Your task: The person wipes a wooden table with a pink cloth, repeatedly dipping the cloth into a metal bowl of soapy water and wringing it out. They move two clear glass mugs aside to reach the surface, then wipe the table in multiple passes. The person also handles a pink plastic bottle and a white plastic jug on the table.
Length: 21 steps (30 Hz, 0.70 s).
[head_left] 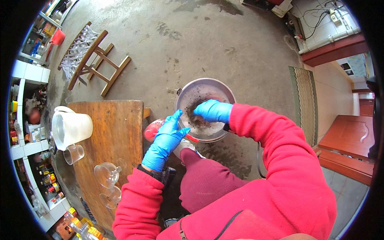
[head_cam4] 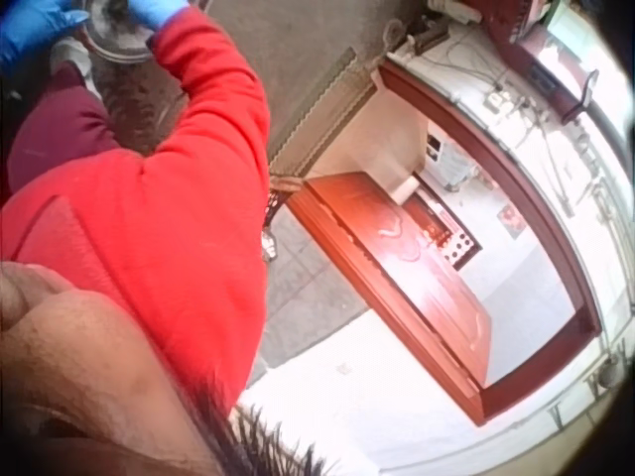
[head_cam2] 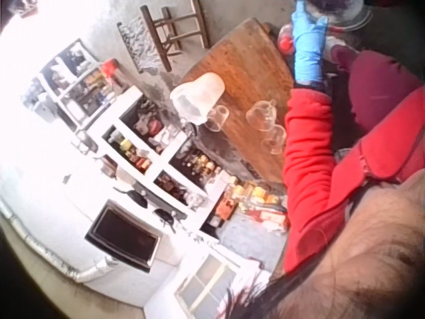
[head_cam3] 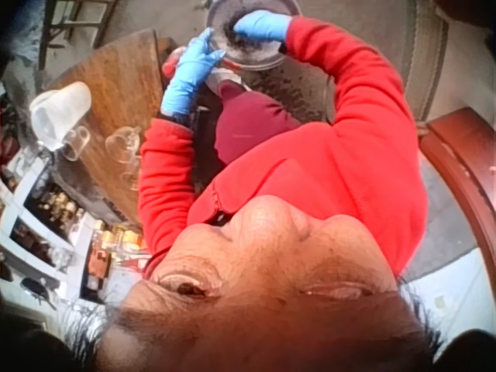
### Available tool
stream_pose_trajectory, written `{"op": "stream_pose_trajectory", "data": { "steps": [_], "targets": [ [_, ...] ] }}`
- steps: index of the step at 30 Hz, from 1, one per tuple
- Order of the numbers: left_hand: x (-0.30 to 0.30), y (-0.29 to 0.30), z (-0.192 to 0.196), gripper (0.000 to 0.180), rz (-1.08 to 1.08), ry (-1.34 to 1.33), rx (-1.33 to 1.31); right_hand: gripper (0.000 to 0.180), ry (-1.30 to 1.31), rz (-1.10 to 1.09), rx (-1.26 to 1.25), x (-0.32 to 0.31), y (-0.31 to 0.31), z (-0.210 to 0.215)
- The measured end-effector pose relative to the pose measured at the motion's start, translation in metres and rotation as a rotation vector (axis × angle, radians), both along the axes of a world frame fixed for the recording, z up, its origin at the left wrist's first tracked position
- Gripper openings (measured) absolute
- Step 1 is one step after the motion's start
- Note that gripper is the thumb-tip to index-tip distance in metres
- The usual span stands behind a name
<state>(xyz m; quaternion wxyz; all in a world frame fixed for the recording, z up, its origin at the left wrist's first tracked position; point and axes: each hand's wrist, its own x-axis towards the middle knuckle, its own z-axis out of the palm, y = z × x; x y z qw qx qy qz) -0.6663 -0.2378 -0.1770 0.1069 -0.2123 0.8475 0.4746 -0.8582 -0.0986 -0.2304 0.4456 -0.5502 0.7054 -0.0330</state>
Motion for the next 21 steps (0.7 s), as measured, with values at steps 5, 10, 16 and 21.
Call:
{"op": "stream_pose_trajectory", "data": {
  "steps": [5,10,16,21],
  "targets": [
    [-0.018,0.014,-0.011,0.119,-0.101,0.102,0.207,0.029,-0.211,-0.266,-0.46,0.005,0.034,0.073],
    [-0.043,0.03,-0.015,0.113,-0.108,0.275,0.443,0.039,-0.389,-0.408,-0.707,0.007,0.053,0.103],
    [-0.056,0.029,0.007,0.057,0.136,0.342,0.777,0.059,-1.116,-0.919,-0.633,0.007,0.064,0.097],
    [-0.057,0.048,0.026,0.086,-0.184,0.391,0.279,0.055,-1.895,-1.202,-0.521,0.031,0.06,0.08]
  ]
}}
